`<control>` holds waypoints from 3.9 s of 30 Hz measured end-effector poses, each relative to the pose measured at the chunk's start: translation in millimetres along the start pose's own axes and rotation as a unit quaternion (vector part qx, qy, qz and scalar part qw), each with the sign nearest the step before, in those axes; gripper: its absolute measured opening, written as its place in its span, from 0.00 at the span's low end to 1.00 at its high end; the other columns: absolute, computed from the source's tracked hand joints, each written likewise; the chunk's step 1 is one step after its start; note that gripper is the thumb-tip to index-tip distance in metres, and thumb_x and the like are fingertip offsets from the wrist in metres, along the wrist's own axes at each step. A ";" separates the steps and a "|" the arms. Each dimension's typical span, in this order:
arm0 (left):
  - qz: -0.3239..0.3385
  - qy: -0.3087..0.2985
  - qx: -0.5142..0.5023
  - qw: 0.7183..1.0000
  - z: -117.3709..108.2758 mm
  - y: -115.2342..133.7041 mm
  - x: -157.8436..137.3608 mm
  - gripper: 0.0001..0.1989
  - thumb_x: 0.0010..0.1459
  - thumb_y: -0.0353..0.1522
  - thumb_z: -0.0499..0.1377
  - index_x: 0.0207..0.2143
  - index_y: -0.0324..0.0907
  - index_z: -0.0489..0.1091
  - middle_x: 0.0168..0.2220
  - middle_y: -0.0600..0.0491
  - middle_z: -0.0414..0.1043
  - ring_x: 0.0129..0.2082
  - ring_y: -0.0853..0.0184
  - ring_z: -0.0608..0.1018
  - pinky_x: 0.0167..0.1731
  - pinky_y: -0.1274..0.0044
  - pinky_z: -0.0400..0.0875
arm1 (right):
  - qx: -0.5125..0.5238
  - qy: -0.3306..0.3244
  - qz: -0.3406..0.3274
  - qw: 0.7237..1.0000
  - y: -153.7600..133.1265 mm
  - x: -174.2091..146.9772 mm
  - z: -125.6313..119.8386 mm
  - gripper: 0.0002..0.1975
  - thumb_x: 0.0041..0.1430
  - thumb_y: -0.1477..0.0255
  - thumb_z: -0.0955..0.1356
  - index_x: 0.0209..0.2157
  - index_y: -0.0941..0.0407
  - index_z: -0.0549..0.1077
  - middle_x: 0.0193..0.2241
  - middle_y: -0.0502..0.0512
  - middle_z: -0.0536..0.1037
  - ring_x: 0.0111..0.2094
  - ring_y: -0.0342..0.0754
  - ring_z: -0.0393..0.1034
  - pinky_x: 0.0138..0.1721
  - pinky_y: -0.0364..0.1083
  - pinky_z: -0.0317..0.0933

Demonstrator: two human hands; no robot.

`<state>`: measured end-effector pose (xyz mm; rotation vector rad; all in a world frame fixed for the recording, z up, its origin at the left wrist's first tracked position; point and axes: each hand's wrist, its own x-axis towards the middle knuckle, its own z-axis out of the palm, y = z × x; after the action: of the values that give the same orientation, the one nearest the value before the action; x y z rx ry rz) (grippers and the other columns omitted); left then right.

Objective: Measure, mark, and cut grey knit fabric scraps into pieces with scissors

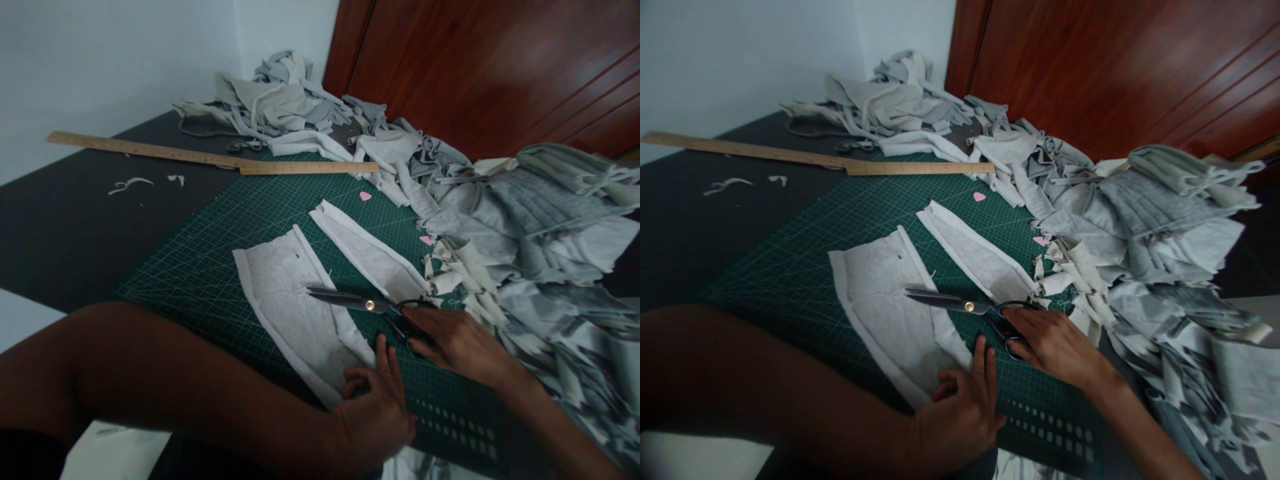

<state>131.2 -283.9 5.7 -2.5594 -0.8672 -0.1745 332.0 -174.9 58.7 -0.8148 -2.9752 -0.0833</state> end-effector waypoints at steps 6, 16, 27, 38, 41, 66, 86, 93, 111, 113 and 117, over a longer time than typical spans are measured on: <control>0.012 -0.010 0.001 1.000 1.0 1.0 0.5 0.28 0.77 0.34 0.43 0.41 0.28 0.81 0.55 0.24 0.77 0.47 0.36 0.85 0.10 0.71 0.69 | 0.010 -0.010 0.005 1.000 1.9 -3.4 1.0 0.15 0.74 0.72 0.62 0.53 0.63 0.75 0.43 0.65 0.86 0.40 0.51 0.85 0.40 0.44 0.78; 0.000 0.005 -0.001 1.000 4.0 5.1 -0.1 0.28 0.77 0.35 0.44 0.41 0.28 0.81 0.55 0.22 0.77 0.51 0.32 0.83 0.10 0.71 0.70 | 0.012 -0.010 -0.001 1.000 0.8 -3.0 0.2 0.16 0.76 0.72 0.60 0.52 0.63 0.76 0.43 0.66 0.86 0.39 0.50 0.85 0.40 0.44 0.78; 0.019 -0.012 0.008 1.000 -0.9 -0.1 -0.6 0.27 0.77 0.33 0.44 0.43 0.28 0.81 0.55 0.24 0.78 0.51 0.34 0.83 0.11 0.72 0.70 | 0.055 0.000 0.051 0.997 -1.0 -10.1 5.6 0.15 0.70 0.74 0.64 0.53 0.61 0.76 0.41 0.63 0.87 0.37 0.51 0.85 0.39 0.45 0.78; -0.020 0.012 0.014 1.000 3.2 3.8 -1.1 0.29 0.76 0.35 0.43 0.46 0.26 0.81 0.53 0.22 0.77 0.50 0.35 0.84 0.11 0.70 0.70 | 0.116 0.109 0.187 0.969 -5.2 -9.4 -5.7 0.15 0.67 0.72 0.67 0.51 0.60 0.78 0.38 0.59 0.87 0.32 0.50 0.85 0.34 0.42 0.79; -0.011 0.016 0.016 1.000 3.8 2.9 -1.2 0.29 0.76 0.35 0.43 0.46 0.26 0.81 0.53 0.22 0.77 0.49 0.35 0.84 0.10 0.70 0.68 | 0.111 0.128 0.245 0.955 3.4 -16.0 -14.1 0.15 0.66 0.69 0.68 0.50 0.61 0.79 0.37 0.59 0.87 0.33 0.52 0.85 0.34 0.45 0.80; 0.034 -0.009 0.049 0.998 4.5 0.0 -1.5 0.28 0.77 0.35 0.43 0.47 0.26 0.80 0.54 0.20 0.77 0.50 0.34 0.84 0.11 0.74 0.69 | -0.165 0.002 0.429 0.888 84.2 -59.8 -49.3 0.29 0.60 0.52 0.66 0.54 0.58 0.73 0.38 0.66 0.83 0.36 0.65 0.80 0.34 0.55 0.70; -0.014 0.035 0.030 0.999 1.4 -11.0 0.7 0.29 0.76 0.40 0.49 0.46 0.25 0.81 0.48 0.22 0.80 0.47 0.40 0.86 0.12 0.73 0.67 | -0.134 -0.005 0.531 0.836 47.3 -152.5 -33.8 0.16 0.63 0.53 0.70 0.45 0.48 0.73 0.29 0.59 0.85 0.28 0.66 0.82 0.23 0.54 0.68; -0.004 0.034 0.036 0.999 2.8 -10.4 -0.4 0.29 0.75 0.42 0.50 0.47 0.24 0.81 0.48 0.21 0.79 0.34 0.46 0.87 0.12 0.72 0.68 | -0.153 -0.016 0.497 0.854 44.2 -174.5 -29.3 0.18 0.61 0.52 0.71 0.41 0.52 0.78 0.24 0.56 0.83 0.23 0.62 0.80 0.20 0.51 0.66; 0.158 0.003 -0.192 0.968 9.3 -51.9 28.3 0.07 0.64 0.28 0.63 0.33 0.38 0.82 0.34 0.41 0.85 0.28 0.55 0.85 0.22 0.71 0.71 | 0.380 0.381 0.384 0.751 72.3 -17.5 -9.9 0.26 0.54 0.45 0.75 0.31 0.52 0.68 0.16 0.43 0.67 0.17 0.41 0.61 0.20 0.42 0.57; 0.117 0.013 -0.271 0.955 10.2 -82.3 49.1 0.13 0.66 0.30 0.61 0.27 0.39 0.80 0.23 0.47 0.79 0.22 0.61 0.80 0.24 0.73 0.67 | 0.429 0.359 0.368 0.743 81.1 7.9 1.5 0.28 0.51 0.44 0.76 0.29 0.52 0.66 0.15 0.43 0.67 0.16 0.41 0.60 0.19 0.41 0.55; -0.086 0.051 -0.470 0.877 31.9 -146.3 92.1 0.20 0.63 0.30 0.59 0.17 0.41 0.72 0.16 0.52 0.70 0.18 0.67 0.72 0.26 0.74 0.58 | 0.463 0.363 0.338 0.735 96.4 53.4 26.5 0.31 0.51 0.38 0.72 0.25 0.52 0.66 0.15 0.45 0.66 0.14 0.42 0.62 0.18 0.43 0.56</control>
<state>115.5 -115.1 52.4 -3.2745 -1.1658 -0.9970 334.2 -63.1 39.5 -1.2009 -1.5014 0.8209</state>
